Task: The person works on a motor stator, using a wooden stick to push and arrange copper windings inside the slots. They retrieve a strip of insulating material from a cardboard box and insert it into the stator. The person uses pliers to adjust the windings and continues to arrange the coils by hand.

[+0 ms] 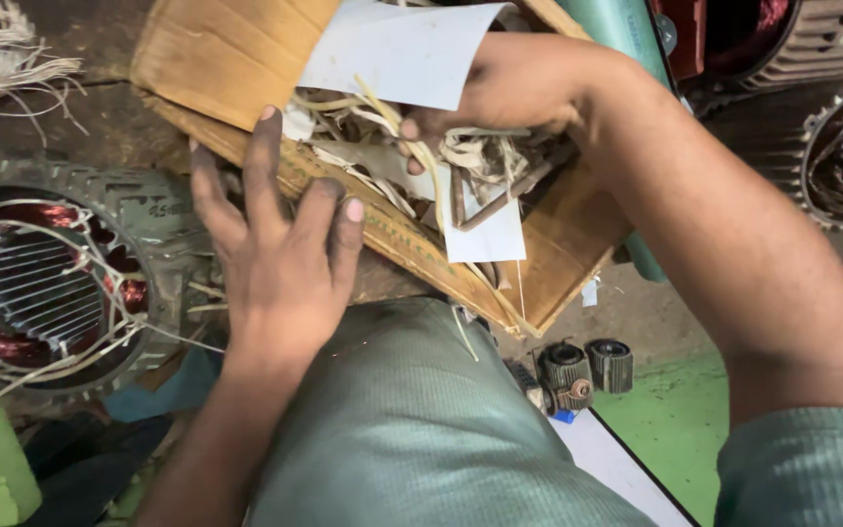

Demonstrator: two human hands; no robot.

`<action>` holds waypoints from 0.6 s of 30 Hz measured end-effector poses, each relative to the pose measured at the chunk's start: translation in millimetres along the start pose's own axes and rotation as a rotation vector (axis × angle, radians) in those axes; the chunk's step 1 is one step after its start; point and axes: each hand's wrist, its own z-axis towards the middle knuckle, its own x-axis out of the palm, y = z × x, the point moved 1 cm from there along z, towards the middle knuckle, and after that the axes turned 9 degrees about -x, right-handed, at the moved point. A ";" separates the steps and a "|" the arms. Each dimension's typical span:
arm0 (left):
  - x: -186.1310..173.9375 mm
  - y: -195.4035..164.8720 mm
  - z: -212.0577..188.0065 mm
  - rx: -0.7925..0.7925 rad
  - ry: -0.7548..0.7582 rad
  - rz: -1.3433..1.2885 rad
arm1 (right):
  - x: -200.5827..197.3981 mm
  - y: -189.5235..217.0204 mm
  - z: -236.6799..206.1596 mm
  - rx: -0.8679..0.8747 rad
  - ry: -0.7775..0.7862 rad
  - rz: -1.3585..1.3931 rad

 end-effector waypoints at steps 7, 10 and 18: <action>-5.4 -14.2 9.6 0.048 -0.035 -0.031 | 9.3 18.5 -15.5 0.024 -0.120 0.179; 0.4 -22.9 24.4 0.094 0.047 -0.152 | 11.5 29.5 -17.7 -0.016 -0.098 0.268; -19.8 -34.1 47.3 0.092 0.001 -0.467 | 22.8 50.2 -36.8 -0.213 -0.297 0.258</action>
